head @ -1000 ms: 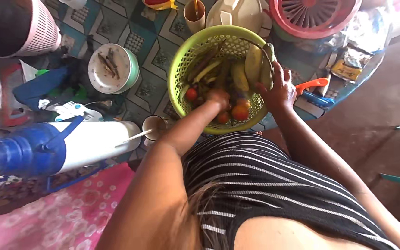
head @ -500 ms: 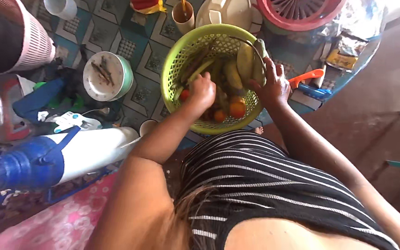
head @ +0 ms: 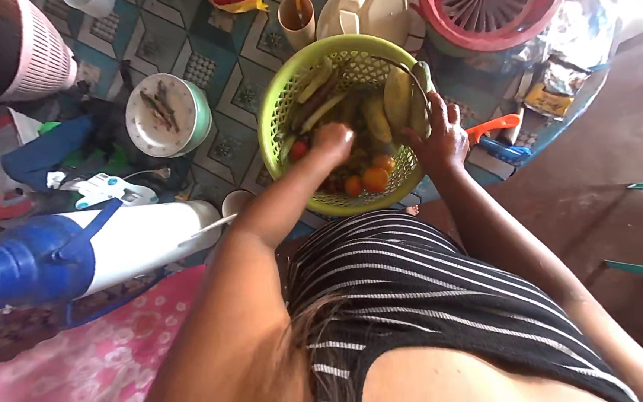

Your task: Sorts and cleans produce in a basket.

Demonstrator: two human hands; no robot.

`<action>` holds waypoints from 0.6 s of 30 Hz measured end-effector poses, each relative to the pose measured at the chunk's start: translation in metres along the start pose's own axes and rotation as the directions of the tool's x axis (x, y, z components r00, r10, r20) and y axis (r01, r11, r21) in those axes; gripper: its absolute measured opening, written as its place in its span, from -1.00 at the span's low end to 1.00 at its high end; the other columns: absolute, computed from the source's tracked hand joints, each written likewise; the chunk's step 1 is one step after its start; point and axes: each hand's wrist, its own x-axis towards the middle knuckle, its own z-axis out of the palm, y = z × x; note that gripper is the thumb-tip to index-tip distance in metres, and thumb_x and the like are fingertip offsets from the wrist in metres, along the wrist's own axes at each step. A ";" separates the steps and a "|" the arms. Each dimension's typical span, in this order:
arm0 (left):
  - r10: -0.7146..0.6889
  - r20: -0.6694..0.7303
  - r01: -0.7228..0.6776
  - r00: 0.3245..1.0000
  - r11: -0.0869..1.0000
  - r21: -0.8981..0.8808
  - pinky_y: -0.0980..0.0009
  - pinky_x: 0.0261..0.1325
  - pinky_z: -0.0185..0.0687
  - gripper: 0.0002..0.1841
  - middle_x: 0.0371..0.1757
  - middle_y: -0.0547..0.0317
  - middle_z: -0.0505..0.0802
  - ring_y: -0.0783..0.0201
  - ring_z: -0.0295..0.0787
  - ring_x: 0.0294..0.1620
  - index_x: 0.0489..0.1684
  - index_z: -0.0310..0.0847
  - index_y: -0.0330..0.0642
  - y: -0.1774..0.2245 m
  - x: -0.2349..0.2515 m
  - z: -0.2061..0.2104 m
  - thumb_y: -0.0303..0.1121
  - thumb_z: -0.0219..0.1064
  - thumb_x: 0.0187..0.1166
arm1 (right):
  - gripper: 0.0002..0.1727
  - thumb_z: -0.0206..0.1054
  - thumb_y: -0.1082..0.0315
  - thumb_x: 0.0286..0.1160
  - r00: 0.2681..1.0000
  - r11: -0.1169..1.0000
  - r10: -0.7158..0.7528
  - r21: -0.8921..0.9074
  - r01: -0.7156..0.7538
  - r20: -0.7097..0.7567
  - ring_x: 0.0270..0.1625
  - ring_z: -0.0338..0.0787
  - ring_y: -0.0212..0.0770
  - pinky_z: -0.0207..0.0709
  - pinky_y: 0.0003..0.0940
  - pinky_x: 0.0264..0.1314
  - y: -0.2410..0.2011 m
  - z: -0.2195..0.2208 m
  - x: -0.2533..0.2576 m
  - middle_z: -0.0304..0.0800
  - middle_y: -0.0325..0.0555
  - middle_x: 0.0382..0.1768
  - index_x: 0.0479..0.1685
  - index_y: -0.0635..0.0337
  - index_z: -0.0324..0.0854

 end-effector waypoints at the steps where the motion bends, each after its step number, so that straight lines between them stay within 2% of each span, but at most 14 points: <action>1: 0.002 0.048 -0.002 0.999 1.000 0.007 -0.33 0.35 0.54 -0.51 0.47 -0.26 0.69 -0.34 0.63 0.44 0.50 0.62 -0.14 0.001 0.005 0.014 -0.45 0.40 0.53 | -0.12 0.49 -0.01 0.51 1.000 1.000 -0.002 -0.008 0.002 0.001 0.17 0.75 0.46 0.54 0.43 0.08 -0.001 0.000 0.000 0.47 0.34 0.55 0.85 -0.10 0.19; 2: -0.018 0.064 0.017 0.998 1.000 0.008 -0.32 0.32 0.56 -0.44 0.48 -0.29 0.66 -0.36 0.64 0.42 0.62 0.50 -0.12 0.002 0.009 0.024 -0.44 0.37 0.56 | -0.12 0.49 -0.01 0.50 1.000 1.000 -0.004 -0.011 0.004 -0.002 0.17 0.75 0.46 0.55 0.43 0.08 -0.002 -0.001 0.000 0.47 0.35 0.55 0.84 -0.09 0.19; 4: -0.112 0.071 0.111 0.991 0.994 0.018 -0.29 0.23 0.62 -0.43 0.38 -0.34 0.72 -0.37 0.70 0.33 0.68 0.38 -0.17 0.005 0.009 0.026 -0.44 0.30 0.63 | -0.11 0.49 0.00 0.51 1.000 1.000 0.002 -0.010 -0.002 -0.003 0.18 0.75 0.45 0.55 0.41 0.11 -0.001 -0.001 -0.001 0.46 0.33 0.57 0.85 -0.08 0.19; 6: -0.184 0.126 0.176 0.975 0.982 0.074 -0.27 0.21 0.62 -0.56 0.27 -0.31 0.79 -0.33 0.73 0.30 0.51 0.53 -0.27 0.006 0.004 0.018 -0.42 0.28 0.65 | -0.11 0.49 0.00 0.51 1.000 1.000 0.004 -0.014 -0.004 -0.004 0.18 0.75 0.44 0.56 0.40 0.11 -0.001 -0.001 -0.002 0.47 0.33 0.56 0.85 -0.08 0.18; 8: -0.183 0.175 0.151 0.967 0.972 0.182 -0.24 0.20 0.63 -0.74 0.21 -0.25 0.82 -0.26 0.74 0.30 0.17 0.70 -0.38 0.002 0.002 0.013 -0.46 0.25 0.66 | -0.11 0.50 0.00 0.50 1.000 1.000 0.005 -0.014 -0.005 -0.011 0.16 0.76 0.44 0.56 0.40 0.09 -0.003 0.000 -0.001 0.48 0.33 0.54 0.85 -0.09 0.19; 11: -0.102 0.167 0.058 0.981 0.966 0.251 -0.24 0.25 0.59 -0.78 0.17 -0.28 0.82 -0.28 0.73 0.30 0.03 0.73 -0.43 -0.010 0.002 0.017 -0.51 0.18 0.69 | -0.12 0.49 0.00 0.52 1.000 1.000 0.010 -0.012 -0.010 0.002 0.18 0.74 0.45 0.55 0.42 0.10 -0.003 -0.001 -0.002 0.46 0.34 0.56 0.85 -0.09 0.19; 14: -0.112 0.085 0.104 0.990 0.991 0.088 -0.35 0.23 0.57 -0.78 0.15 -0.33 0.83 -0.35 0.73 0.29 0.05 0.77 -0.35 -0.019 -0.006 0.007 -0.43 0.28 0.64 | -0.11 0.48 -0.01 0.52 1.000 1.000 0.021 -0.014 -0.021 0.015 0.20 0.73 0.47 0.54 0.44 0.13 -0.002 -0.001 0.001 0.43 0.35 0.58 0.86 -0.11 0.17; 16: -0.151 0.028 0.153 0.988 0.985 -0.080 -0.39 0.31 0.53 -0.66 0.27 -0.31 0.81 -0.33 0.69 0.38 0.29 0.74 -0.23 -0.023 -0.011 -0.012 -0.29 0.29 0.67 | -0.11 0.48 -0.01 0.51 1.000 1.000 0.019 -0.002 -0.019 0.020 0.22 0.73 0.47 0.53 0.45 0.13 -0.002 -0.001 0.001 0.43 0.35 0.58 0.86 -0.11 0.17; 18: -0.173 -0.056 0.156 0.983 0.959 -0.236 -0.38 0.43 0.45 -0.61 0.36 -0.27 0.78 -0.28 0.64 0.47 0.38 0.70 -0.20 -0.029 -0.008 -0.033 -0.21 0.28 0.71 | -0.11 0.49 -0.01 0.50 1.000 1.000 0.009 0.007 -0.009 0.014 0.22 0.72 0.48 0.53 0.45 0.13 -0.001 -0.001 0.002 0.45 0.36 0.56 0.85 -0.10 0.18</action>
